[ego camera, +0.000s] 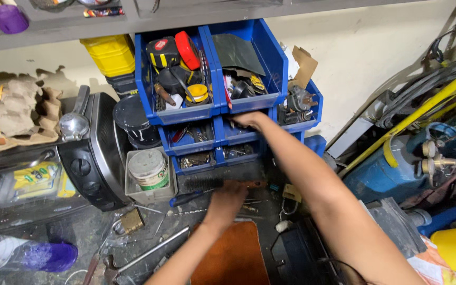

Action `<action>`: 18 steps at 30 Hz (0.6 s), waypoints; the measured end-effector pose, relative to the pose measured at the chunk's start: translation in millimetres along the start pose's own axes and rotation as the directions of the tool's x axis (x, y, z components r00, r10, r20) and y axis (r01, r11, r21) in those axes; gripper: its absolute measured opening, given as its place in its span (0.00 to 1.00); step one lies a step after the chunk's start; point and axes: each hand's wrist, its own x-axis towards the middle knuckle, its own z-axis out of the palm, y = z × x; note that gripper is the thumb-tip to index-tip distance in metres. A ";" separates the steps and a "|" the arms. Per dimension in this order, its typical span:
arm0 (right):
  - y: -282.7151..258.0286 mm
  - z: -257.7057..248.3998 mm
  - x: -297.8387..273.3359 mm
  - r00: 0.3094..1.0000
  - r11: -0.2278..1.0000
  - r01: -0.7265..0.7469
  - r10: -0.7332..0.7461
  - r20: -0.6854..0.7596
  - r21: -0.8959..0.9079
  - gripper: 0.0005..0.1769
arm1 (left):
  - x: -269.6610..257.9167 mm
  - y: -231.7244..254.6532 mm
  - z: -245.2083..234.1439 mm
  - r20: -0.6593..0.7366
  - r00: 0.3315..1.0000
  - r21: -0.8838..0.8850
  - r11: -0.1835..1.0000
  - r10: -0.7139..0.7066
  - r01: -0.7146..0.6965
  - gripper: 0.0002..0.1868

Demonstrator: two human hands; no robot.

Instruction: The person retrieves washers, steel wool, and metal rods from storage bins and arranges the hardware components on a cloth on the workbench.

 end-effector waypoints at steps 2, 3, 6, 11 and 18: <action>-15.6 -18.9 -29.7 0.946 0.914 -0.322 0.299 0.124 0.249 0.23 | 11.2 -7.4 -18.0 -0.062 0.998 -0.051 0.999 -0.007 0.003 0.11; -28.2 -26.9 -47.5 0.946 0.915 -0.321 0.300 0.118 0.246 0.23 | 18.6 -10.9 -29.8 -0.023 0.994 -0.048 0.993 -0.110 0.108 0.09; -66.9 -37.9 -114.8 0.986 0.906 -0.139 0.166 -0.032 0.400 0.16 | 37.8 -19.7 -68.8 -0.119 0.981 -0.057 0.988 -0.151 0.145 0.16; -96.4 -45.5 -250.6 0.969 0.929 -0.197 0.234 -0.084 0.312 0.15 | 100.1 -40.8 -54.2 -0.242 0.969 0.217 0.976 0.057 -0.003 0.21; -103.1 66.6 -372.9 0.851 0.762 -0.518 0.505 -0.144 -0.388 0.19 | 218.4 -103.5 44.4 0.356 0.915 0.190 0.973 -0.190 0.128 0.11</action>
